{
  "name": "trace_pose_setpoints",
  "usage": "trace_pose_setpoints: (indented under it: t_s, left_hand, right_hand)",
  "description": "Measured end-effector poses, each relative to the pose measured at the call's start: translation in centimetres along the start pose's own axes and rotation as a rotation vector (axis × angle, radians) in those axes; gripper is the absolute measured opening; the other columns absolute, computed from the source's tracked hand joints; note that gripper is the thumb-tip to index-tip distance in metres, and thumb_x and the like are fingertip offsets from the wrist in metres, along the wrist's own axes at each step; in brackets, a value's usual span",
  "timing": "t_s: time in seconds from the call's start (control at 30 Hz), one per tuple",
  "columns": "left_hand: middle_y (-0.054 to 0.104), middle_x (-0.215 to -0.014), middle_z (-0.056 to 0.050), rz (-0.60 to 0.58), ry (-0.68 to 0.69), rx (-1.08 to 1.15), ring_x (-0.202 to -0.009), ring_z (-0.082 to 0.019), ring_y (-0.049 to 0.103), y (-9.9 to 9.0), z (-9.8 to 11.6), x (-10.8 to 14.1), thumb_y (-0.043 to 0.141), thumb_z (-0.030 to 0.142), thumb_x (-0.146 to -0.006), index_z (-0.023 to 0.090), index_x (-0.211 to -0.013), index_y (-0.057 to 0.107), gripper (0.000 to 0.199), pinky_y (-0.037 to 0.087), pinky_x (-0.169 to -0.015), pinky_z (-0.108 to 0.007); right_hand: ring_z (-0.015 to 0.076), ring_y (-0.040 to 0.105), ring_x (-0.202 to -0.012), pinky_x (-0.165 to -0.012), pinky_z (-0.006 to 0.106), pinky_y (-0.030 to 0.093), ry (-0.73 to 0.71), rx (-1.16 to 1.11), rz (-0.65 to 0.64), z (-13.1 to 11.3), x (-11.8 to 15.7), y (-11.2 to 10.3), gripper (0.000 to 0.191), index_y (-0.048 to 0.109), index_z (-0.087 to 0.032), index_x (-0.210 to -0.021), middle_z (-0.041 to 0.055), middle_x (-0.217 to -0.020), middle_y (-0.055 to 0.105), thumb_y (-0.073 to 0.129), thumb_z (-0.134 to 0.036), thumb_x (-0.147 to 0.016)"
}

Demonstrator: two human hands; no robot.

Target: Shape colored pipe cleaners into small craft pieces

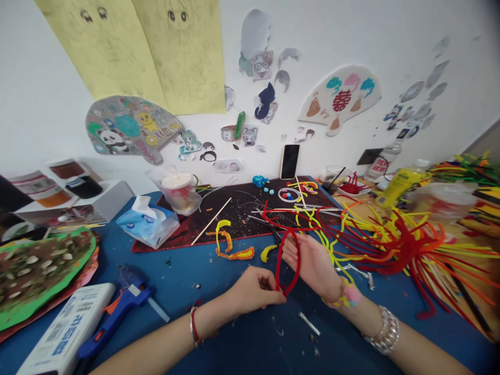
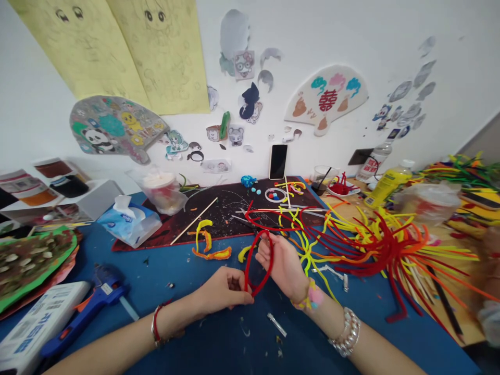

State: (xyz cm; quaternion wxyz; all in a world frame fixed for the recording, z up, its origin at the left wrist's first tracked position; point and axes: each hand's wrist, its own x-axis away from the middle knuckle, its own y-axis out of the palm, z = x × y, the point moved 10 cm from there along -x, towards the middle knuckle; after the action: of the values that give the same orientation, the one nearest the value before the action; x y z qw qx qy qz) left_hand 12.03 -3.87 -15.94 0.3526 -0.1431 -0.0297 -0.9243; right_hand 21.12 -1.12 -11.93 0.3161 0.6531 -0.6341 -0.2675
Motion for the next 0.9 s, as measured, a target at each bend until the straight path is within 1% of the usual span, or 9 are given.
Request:
trace_pose_setpoints:
  t_s: [0.07,0.13,0.2,0.27,0.37,0.53,0.73,0.83,0.9]
  left_hand:
    - [0.052,-0.053,0.004,0.070,0.036,0.054,-0.041,-0.004,0.038,-0.8,0.5,0.0,0.070,0.036,-0.056,0.014,-0.057,0.048,0.031,0.026,-0.039,-0.017]
    - [0.050,-0.050,0.005,0.136,0.062,0.127,-0.039,-0.003,0.035,-1.6,0.8,0.1,0.069,0.036,-0.058,0.014,-0.058,0.047,0.031,0.023,-0.038,-0.018]
    - [0.050,-0.050,0.005,0.189,0.084,0.203,-0.037,-0.003,0.033,-2.5,0.9,0.2,0.068,0.037,-0.060,0.014,-0.060,0.047,0.031,0.022,-0.039,-0.018]
    - [0.050,-0.050,0.004,0.206,0.105,0.247,-0.037,-0.003,0.032,-3.0,1.0,0.3,0.066,0.038,-0.063,0.014,-0.063,0.049,0.030,0.022,-0.040,-0.019]
    - [0.050,-0.051,0.004,0.159,0.105,0.241,-0.039,-0.003,0.034,-3.0,1.1,0.2,0.065,0.038,-0.064,0.012,-0.068,0.054,0.029,0.023,-0.042,-0.019]
    - [0.052,-0.053,0.002,0.070,0.073,0.174,-0.044,-0.005,0.040,-2.7,0.7,-0.1,0.064,0.040,-0.067,0.010,-0.077,0.062,0.032,0.028,-0.045,-0.019]
    - [0.051,-0.048,0.002,0.009,0.035,0.032,-0.042,-0.006,0.040,-2.1,0.6,0.2,0.061,0.043,-0.068,0.010,-0.081,0.067,0.037,0.027,-0.043,-0.019]
    - [0.052,-0.048,0.002,0.017,0.041,0.033,-0.043,-0.006,0.041,-2.2,0.7,0.2,0.062,0.043,-0.067,0.010,-0.081,0.068,0.036,0.026,-0.043,-0.019]
    - [0.053,-0.048,0.002,0.016,0.046,0.066,-0.043,-0.006,0.042,-2.2,0.7,0.2,0.061,0.041,-0.069,0.010,-0.081,0.068,0.034,0.028,-0.044,-0.019]
  right_hand:
    - [0.0094,0.045,-0.057,-0.058,0.023,0.041,0.035,0.084,-0.003,0.6,0.3,0.3,0.012,0.054,-0.016,-0.083,-0.0015,-0.062,0.047,0.047,-0.026,-0.081]
    - [0.0110,0.049,-0.065,-0.063,0.025,0.042,0.089,0.227,-0.036,1.4,0.7,0.6,0.013,0.054,-0.017,-0.089,-0.0002,-0.069,0.052,0.051,-0.026,-0.080]
    - [0.0111,0.051,-0.066,-0.064,0.026,0.041,0.143,0.403,-0.113,2.4,1.2,1.2,0.015,0.055,-0.017,-0.090,0.0000,-0.073,0.054,0.057,-0.023,-0.077]
    - [0.0105,0.052,-0.063,-0.062,0.025,0.041,0.160,0.566,-0.208,3.0,1.6,1.8,0.015,0.056,-0.016,-0.086,-0.0001,-0.072,0.056,0.061,-0.021,-0.073]
    - [0.0096,0.052,-0.058,-0.059,0.024,0.041,0.144,0.727,-0.288,3.1,1.6,2.1,0.011,0.058,-0.014,-0.078,0.0001,-0.067,0.057,0.061,-0.024,-0.074]
    - [0.0087,0.052,-0.055,-0.057,0.023,0.042,0.152,0.866,-0.243,2.7,1.0,1.2,0.019,0.060,-0.012,-0.071,0.0011,-0.062,0.060,0.059,-0.031,-0.076]
    - [0.0086,0.050,-0.056,-0.058,0.022,0.040,0.168,0.890,-0.266,3.0,1.2,1.5,0.022,0.060,-0.012,-0.068,-0.0003,-0.060,0.059,0.063,-0.033,-0.072]
    - [0.0090,0.050,-0.057,-0.057,0.022,0.039,0.167,0.890,-0.260,3.1,1.2,1.3,0.022,0.060,-0.012,-0.068,-0.0005,-0.060,0.058,0.063,-0.034,-0.072]
    - [0.0091,0.050,-0.058,-0.058,0.022,0.039,0.170,0.884,-0.277,3.0,1.2,1.4,0.023,0.060,-0.012,-0.069,-0.0001,-0.061,0.058,0.062,-0.034,-0.072]
